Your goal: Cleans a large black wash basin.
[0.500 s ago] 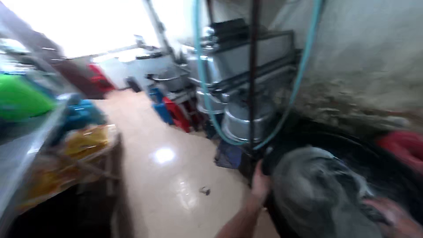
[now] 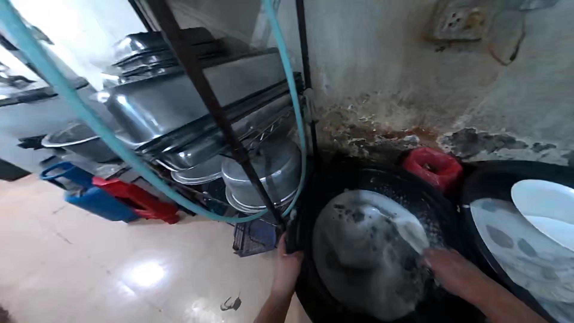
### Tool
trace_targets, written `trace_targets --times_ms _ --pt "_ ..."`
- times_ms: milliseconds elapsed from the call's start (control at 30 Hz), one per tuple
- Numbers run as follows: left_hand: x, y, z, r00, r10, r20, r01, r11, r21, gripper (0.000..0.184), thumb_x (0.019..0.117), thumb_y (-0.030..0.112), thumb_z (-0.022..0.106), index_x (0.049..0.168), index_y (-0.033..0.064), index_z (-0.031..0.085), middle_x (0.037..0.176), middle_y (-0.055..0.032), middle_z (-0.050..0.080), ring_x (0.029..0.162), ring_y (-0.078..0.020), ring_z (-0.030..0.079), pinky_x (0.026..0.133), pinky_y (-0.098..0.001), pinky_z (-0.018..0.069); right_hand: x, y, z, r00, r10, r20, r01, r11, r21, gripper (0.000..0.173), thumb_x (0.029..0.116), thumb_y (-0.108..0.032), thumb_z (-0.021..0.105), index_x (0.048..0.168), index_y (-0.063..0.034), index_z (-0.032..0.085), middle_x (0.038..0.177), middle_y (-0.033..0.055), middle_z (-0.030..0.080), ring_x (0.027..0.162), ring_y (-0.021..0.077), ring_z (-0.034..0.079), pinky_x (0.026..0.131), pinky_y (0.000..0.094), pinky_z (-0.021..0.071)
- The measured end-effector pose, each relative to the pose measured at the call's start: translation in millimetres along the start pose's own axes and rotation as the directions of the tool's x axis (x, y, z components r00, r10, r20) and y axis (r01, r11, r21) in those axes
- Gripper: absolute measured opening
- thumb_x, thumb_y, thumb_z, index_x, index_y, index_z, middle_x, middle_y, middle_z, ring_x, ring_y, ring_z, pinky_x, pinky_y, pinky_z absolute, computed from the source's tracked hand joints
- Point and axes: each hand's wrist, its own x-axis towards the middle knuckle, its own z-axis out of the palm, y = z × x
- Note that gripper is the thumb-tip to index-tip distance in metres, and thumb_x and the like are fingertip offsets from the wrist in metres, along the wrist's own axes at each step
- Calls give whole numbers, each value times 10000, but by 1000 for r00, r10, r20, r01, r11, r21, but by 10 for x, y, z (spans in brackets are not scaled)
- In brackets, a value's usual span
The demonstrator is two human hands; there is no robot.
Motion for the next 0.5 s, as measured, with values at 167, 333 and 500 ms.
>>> trace_targets --times_ms 167,333,500 --pt "-77 62 -11 999 -32 -11 32 998 61 868 795 -136 645 1577 40 313 1419 -249 543 1196 -320 620 956 -501 550 -92 -222 -212 963 -41 -268 72 991 109 411 933 -91 623 1329 -187 677 1393 150 610 1341 381 524 1117 599 395" --pt "-74 86 -20 997 -64 -39 68 993 100 875 784 -148 636 1577 50 322 1430 -262 524 1215 -347 591 955 -527 531 -221 28 -37 993 109 -41 -98 972 212 410 947 -126 644 1356 -146 655 1384 212 590 1350 411 497 1153 613 338" --pt "-246 114 -45 995 -90 -47 93 994 65 765 797 -126 618 1508 -1 363 1285 -243 583 1050 -285 628 856 -474 555 -185 -196 8 975 218 -55 -170 875 454 697 959 -312 700 1559 -104 413 1462 225 513 1353 381 511 1120 527 433"
